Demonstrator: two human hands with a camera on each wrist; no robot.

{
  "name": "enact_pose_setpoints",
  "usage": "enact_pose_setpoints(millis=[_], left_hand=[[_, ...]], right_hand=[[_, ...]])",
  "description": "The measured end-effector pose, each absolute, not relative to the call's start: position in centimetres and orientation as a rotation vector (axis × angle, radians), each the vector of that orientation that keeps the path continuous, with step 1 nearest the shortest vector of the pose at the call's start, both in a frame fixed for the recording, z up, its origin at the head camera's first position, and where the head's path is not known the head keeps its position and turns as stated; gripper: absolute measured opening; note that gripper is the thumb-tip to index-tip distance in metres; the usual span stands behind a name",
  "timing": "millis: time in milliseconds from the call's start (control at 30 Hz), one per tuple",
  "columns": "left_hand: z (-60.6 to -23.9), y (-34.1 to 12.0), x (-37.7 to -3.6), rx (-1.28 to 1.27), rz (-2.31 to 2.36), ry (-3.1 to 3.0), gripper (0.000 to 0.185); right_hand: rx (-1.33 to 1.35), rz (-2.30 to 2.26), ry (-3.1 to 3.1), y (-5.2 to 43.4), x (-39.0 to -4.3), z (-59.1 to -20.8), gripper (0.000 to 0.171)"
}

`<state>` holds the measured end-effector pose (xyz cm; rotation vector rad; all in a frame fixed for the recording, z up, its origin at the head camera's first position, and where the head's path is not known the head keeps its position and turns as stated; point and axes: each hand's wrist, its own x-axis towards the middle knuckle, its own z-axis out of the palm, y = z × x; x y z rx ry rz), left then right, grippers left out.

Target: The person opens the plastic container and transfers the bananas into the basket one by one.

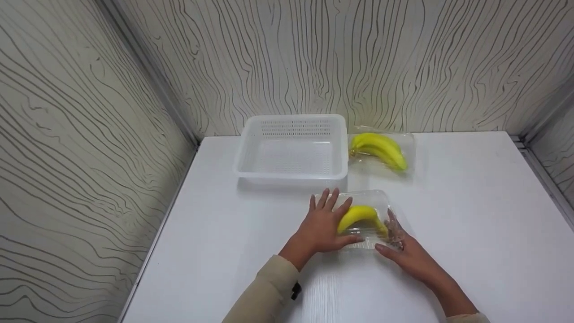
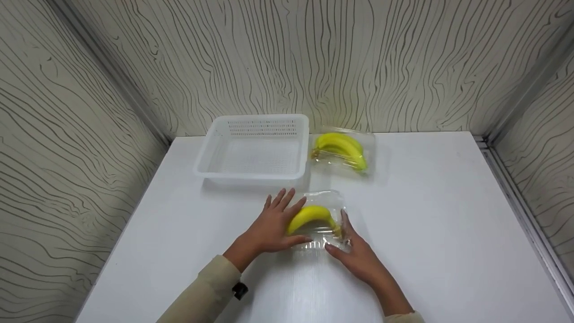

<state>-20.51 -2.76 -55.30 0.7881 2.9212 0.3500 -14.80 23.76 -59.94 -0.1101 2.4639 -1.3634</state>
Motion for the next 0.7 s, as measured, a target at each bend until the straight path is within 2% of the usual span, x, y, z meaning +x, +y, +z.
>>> enact_pose_setpoints(millis=[700], left_hand=[[-55.29, -2.75, -20.47, 0.782, 0.370, 2.928, 0.096]], right_hand=[[-0.091, -1.388, 2.439, 23.84, -14.81, -59.99, 0.104]])
